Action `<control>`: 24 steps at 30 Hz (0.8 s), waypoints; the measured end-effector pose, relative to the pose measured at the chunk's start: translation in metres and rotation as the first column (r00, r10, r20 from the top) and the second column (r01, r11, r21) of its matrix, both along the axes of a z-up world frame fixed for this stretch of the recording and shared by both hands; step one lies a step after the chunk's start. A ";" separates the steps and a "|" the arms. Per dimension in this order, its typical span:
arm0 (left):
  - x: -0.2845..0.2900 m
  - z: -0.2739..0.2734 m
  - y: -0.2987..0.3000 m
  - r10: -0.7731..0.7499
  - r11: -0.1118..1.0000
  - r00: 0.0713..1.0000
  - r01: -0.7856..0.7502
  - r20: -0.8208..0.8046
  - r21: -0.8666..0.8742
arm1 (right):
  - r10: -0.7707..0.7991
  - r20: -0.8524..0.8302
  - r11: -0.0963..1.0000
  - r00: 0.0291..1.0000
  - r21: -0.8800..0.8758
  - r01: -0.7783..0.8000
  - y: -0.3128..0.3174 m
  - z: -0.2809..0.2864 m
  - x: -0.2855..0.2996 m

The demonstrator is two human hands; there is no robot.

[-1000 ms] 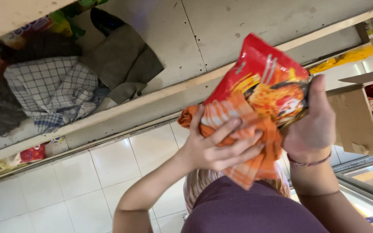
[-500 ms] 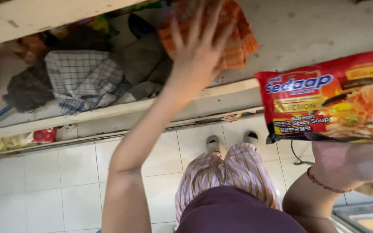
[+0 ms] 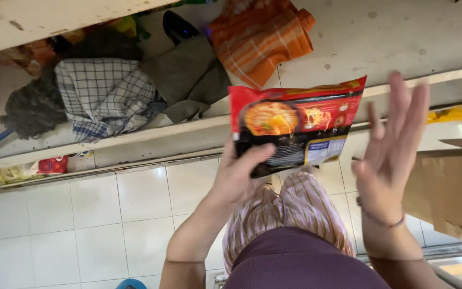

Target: Cleaning, scanning, and restocking instant noodle packets on store shelves.

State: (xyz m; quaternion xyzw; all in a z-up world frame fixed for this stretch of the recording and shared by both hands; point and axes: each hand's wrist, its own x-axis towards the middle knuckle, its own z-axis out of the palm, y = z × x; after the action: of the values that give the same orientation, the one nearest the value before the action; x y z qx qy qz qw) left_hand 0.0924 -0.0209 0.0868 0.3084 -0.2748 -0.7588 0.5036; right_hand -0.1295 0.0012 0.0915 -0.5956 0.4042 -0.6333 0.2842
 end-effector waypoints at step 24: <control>0.074 0.051 -0.045 -0.268 0.906 0.619 0.424 0.738 -0.026 | -0.028 0.610 0.613 0.792 0.636 -0.468 -0.018 -0.046 -0.038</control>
State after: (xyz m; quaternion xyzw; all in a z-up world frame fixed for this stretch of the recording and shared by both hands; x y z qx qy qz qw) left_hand 0.1664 -0.0661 0.1378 0.4695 -0.5777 -0.6280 0.2267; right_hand -0.1679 -0.0166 0.0458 -0.2513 0.4477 -0.5065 0.6928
